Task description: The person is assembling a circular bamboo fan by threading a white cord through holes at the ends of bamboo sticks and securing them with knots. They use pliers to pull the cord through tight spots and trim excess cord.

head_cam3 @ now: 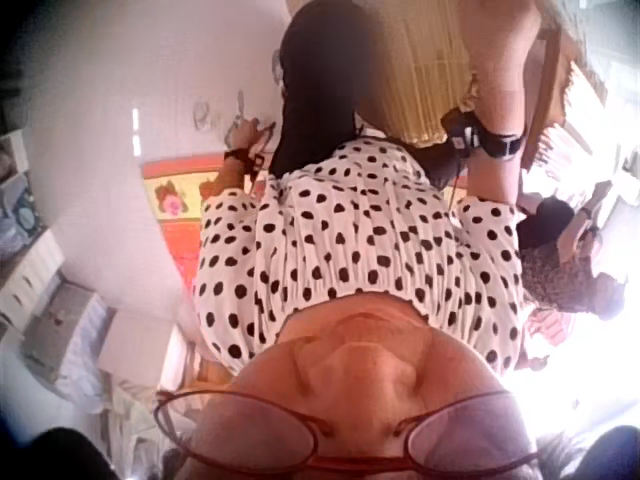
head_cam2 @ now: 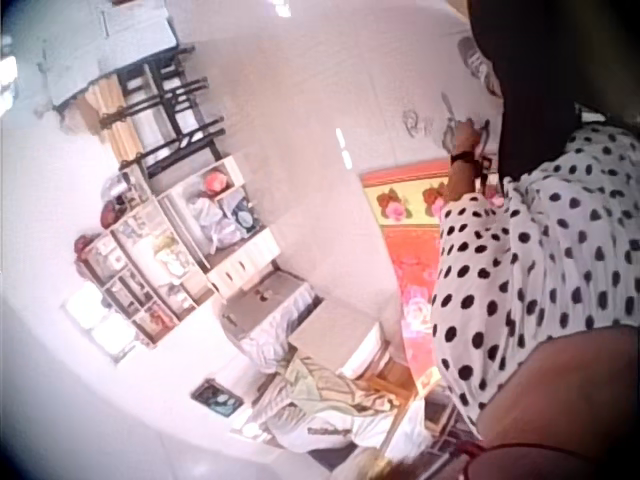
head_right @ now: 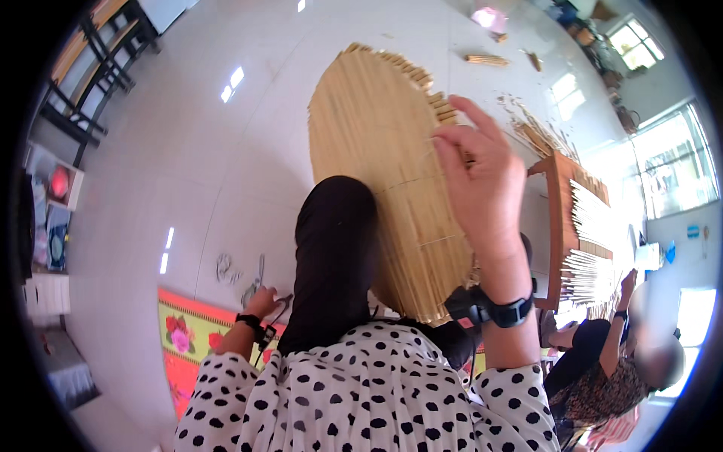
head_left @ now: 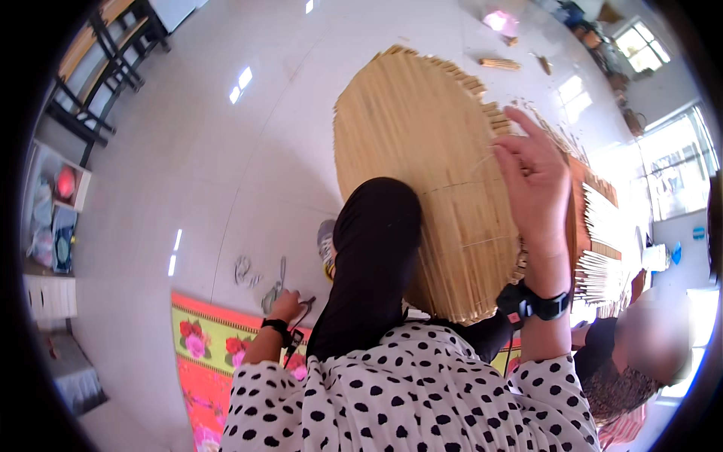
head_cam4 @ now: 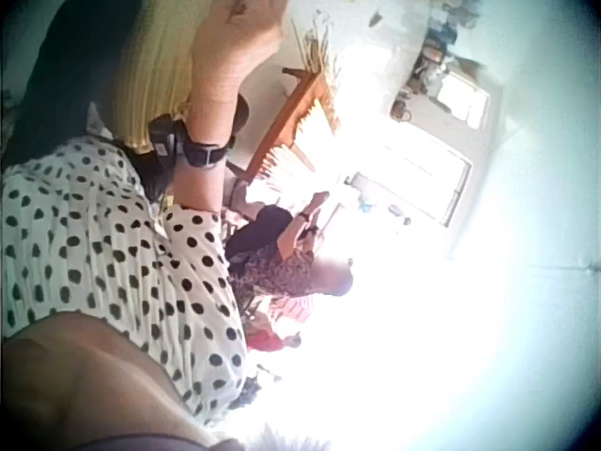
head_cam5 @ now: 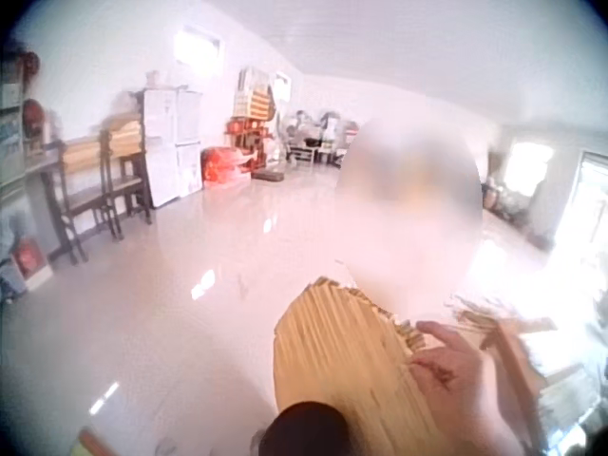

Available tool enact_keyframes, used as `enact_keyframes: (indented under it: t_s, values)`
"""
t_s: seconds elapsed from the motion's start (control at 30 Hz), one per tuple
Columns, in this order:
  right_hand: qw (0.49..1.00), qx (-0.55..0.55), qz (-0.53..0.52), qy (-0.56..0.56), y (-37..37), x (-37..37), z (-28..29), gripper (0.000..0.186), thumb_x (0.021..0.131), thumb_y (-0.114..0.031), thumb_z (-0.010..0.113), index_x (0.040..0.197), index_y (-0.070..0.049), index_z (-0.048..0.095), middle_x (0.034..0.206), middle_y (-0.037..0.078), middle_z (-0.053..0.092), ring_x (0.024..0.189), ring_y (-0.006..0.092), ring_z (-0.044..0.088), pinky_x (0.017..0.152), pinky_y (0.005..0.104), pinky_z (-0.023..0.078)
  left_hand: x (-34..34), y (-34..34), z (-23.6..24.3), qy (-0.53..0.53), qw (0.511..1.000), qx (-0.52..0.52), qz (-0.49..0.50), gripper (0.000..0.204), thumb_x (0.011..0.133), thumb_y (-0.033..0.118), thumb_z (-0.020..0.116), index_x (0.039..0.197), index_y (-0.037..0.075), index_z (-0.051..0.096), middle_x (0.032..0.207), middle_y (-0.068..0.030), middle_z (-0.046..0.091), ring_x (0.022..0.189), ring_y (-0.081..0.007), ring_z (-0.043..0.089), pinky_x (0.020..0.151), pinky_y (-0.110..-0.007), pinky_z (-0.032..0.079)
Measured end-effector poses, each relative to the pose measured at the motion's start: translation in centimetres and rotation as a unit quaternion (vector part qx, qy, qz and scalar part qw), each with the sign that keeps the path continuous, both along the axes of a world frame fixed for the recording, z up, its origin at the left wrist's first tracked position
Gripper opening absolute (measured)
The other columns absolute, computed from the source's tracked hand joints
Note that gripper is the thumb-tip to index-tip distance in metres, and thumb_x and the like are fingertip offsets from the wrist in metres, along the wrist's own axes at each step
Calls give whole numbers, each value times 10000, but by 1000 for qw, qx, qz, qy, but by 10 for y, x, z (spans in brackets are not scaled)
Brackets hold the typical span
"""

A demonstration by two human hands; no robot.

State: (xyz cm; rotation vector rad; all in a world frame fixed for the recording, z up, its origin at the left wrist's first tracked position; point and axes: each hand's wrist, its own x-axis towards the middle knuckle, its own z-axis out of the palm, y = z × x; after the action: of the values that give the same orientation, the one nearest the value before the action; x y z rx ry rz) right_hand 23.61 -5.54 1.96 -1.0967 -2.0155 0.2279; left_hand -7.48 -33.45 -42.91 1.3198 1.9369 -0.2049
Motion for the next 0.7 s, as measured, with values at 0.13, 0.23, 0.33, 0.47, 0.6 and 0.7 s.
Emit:
enact_keyframes:
  t_s: [0.13, 0.23, 0.33, 0.47, 0.6, 0.7]
  values:
    - [999, -28, -13, 37, 0, 6, -4, 82, 830, -39, 704, 903, -4, 720, 1222, 88, 678, 548, 108, 573, 574, 252, 485, -30, 113, 93, -5, 954, 288, 83, 337, 854, 199, 699, 1160, 94, 604, 1066, -184, 605, 957, -357, 634, 825, -458, 523]
    - [999, -15, -30, 21, -7, 9, 0, 80, 830, -41, 706, 899, -5, 720, 1222, 91, 677, 550, 110, 579, 574, 257, 487, 11, 190, 251, -173, 856, 470, 125, 263, 891, 104, 662, 1145, 53, 623, 1081, -138, 619, 891, -261, 646, 746, -356, 542]
    - [999, -15, -17, 33, -9, 5, 0, 74, 829, -48, 705, 891, -11, 722, 1230, 95, 673, 546, 126, 584, 574, 263, 492, 52, 206, 349, -376, 758, 527, 72, 213, 935, 58, 607, 1142, 9, 622, 1074, -75, 635, 917, -169, 647, 779, -281, 525]
    - [998, -33, -23, 42, -12, 7, -2, 79, 826, -63, 703, 891, -25, 728, 1229, 96, 673, 550, 141, 595, 574, 274, 498, 129, 232, 383, -554, 685, 468, 64, 216, 979, 64, 556, 1167, -28, 611, 1070, -72, 664, 959, -158, 657, 830, -281, 514]
    - [999, -11, -19, 42, -12, 9, -2, 82, 821, -69, 703, 889, -33, 731, 1228, 97, 673, 578, 162, 629, 584, 286, 510, 167, 249, 384, -661, 591, 447, 120, 212, 986, 94, 569, 1149, -20, 643, 1023, -77, 687, 919, -162, 669, 821, -287, 519]
    - [999, -7, -12, 44, -12, 8, -3, 86, 818, -66, 704, 893, -35, 732, 1225, 97, 673, 596, 174, 647, 597, 291, 520, 177, 253, 382, -682, 552, 460, 136, 183, 986, 103, 580, 1092, -16, 669, 973, -74, 695, 893, -156, 667, 798, -280, 513]
